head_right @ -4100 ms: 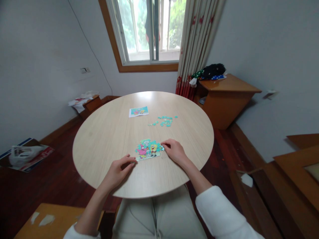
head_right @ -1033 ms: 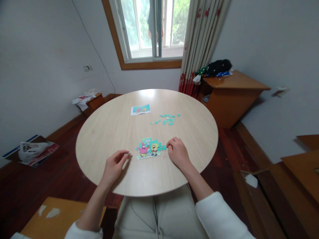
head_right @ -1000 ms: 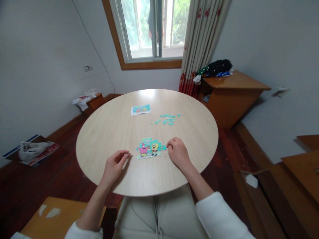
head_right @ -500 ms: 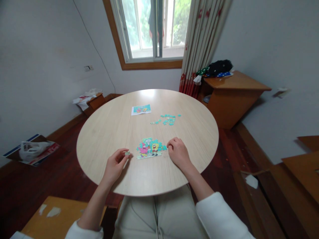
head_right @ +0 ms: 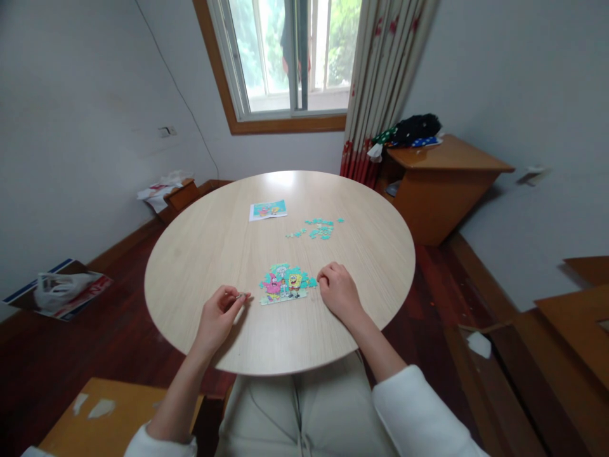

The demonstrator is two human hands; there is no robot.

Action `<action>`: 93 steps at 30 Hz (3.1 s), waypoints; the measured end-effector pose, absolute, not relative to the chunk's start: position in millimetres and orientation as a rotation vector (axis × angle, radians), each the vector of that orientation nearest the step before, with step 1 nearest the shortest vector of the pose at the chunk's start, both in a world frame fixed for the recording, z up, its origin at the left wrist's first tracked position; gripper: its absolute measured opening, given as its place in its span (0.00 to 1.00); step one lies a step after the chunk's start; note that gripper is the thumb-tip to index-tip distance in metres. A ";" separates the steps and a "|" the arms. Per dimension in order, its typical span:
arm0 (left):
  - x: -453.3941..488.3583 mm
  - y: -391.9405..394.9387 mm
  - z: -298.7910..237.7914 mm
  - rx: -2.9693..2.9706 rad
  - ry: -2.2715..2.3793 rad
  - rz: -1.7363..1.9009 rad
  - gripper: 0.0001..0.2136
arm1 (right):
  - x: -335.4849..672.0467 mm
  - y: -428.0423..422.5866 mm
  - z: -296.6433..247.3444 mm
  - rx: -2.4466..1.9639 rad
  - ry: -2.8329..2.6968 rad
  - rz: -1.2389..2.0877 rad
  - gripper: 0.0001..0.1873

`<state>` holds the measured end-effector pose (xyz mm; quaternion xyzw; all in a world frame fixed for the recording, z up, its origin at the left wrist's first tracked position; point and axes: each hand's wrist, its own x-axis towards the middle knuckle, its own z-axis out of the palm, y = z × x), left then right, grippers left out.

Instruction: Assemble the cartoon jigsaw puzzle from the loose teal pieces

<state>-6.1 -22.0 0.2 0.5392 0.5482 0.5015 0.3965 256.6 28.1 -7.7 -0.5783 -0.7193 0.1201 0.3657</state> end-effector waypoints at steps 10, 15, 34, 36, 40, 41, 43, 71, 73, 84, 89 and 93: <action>-8.1 -21.7 -0.4 1.525 1.475 1.216 0.09 | 256.2 28.2 -8.3 -1.453 -1.834 0.280 0.11; -4.9 -22.4 4.8 1.548 1.522 1.184 0.10 | 255.2 27.6 -5.2 -1.369 -1.826 0.268 0.10; 65.3 -30.8 15.5 1.905 1.354 0.982 0.11 | 216.9 -16.2 18.8 -1.138 -1.648 1.099 0.09; 65.6 -32.1 15.3 1.934 1.339 0.990 0.11 | 223.1 -11.2 19.9 -1.158 -1.639 1.076 0.09; 56.9 -34.0 11.3 2.028 1.404 1.036 0.10 | 251.7 14.6 17.8 -1.312 -1.597 0.889 0.11; 52.6 -34.0 10.0 2.061 1.426 1.054 0.10 | 261.7 23.1 15.8 -1.374 -1.587 0.840 0.10; 42.4 -33.0 7.7 2.104 1.477 1.101 0.09 | 282.1 39.1 11.0 -1.483 -1.597 0.758 0.09; -123.4 23.0 -13.3 2.120 2.336 0.526 0.22 | 368.8 108.7 -20.1 -1.669 -1.799 0.048 0.11; -122.3 26.7 -9.8 2.086 2.368 0.459 0.22 | 367.4 109.5 -18.6 -1.663 -1.810 0.026 0.12; -105.2 47.4 -3.0 1.871 2.501 0.346 0.24 | 322.3 108.8 1.3 -1.571 -2.245 -0.283 0.13; -99.1 55.3 -2.7 1.843 2.510 0.341 0.25 | 301.5 127.3 -0.4 -1.664 -2.225 -0.307 0.16; -95.0 57.9 -2.5 1.840 2.505 0.368 0.25 | 291.6 143.5 -3.2 -1.759 -2.149 -0.289 0.17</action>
